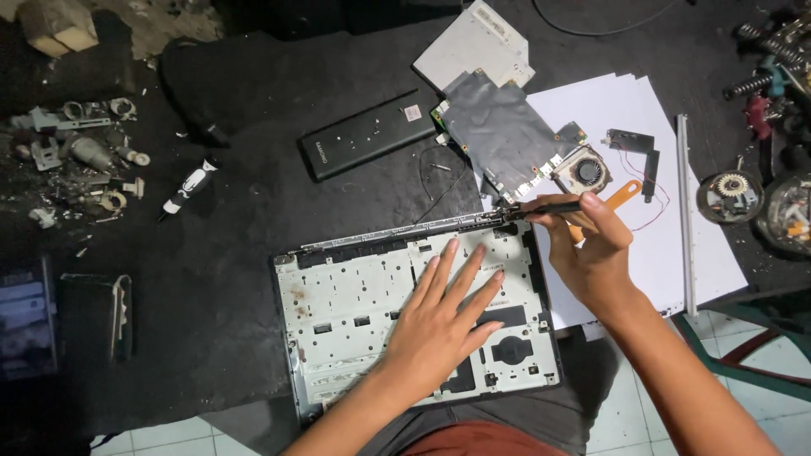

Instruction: The person is disassembling a laptop, using a prying tool to remove the bezel and top cover, managing internal ribbon cables, and handling a plastic strip.

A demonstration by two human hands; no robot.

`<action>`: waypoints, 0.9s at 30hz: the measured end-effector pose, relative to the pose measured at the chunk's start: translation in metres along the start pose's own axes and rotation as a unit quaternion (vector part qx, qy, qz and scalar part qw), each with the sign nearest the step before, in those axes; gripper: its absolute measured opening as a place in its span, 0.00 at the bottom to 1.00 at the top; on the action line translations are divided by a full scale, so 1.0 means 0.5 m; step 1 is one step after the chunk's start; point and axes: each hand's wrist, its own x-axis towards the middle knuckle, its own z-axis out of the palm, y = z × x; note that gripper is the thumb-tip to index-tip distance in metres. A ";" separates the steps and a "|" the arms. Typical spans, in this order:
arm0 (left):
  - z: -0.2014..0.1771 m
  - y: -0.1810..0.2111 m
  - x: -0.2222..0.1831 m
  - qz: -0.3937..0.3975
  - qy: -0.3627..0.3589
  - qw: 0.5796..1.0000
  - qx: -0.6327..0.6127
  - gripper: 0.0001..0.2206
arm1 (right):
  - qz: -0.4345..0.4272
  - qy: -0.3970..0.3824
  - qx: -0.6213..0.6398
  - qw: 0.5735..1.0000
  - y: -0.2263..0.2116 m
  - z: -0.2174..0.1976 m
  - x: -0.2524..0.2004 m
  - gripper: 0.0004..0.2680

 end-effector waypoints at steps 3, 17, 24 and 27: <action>0.002 0.001 -0.001 -0.001 -0.003 1.000 -0.010 0.29 | -0.009 -0.013 -0.034 0.999 0.003 -0.011 -0.009 0.27; -0.032 0.003 0.011 -0.011 -0.095 0.994 -0.054 0.32 | 0.012 0.004 0.016 1.000 0.012 -0.001 -0.026 0.26; -0.137 -0.184 0.172 -0.057 0.084 0.994 -0.039 0.06 | 0.030 0.060 -0.076 0.995 -0.006 0.020 0.007 0.23; -0.128 -0.295 0.227 -0.132 0.147 0.979 -0.039 0.05 | 0.043 0.063 -0.067 0.995 0.004 0.022 -0.006 0.23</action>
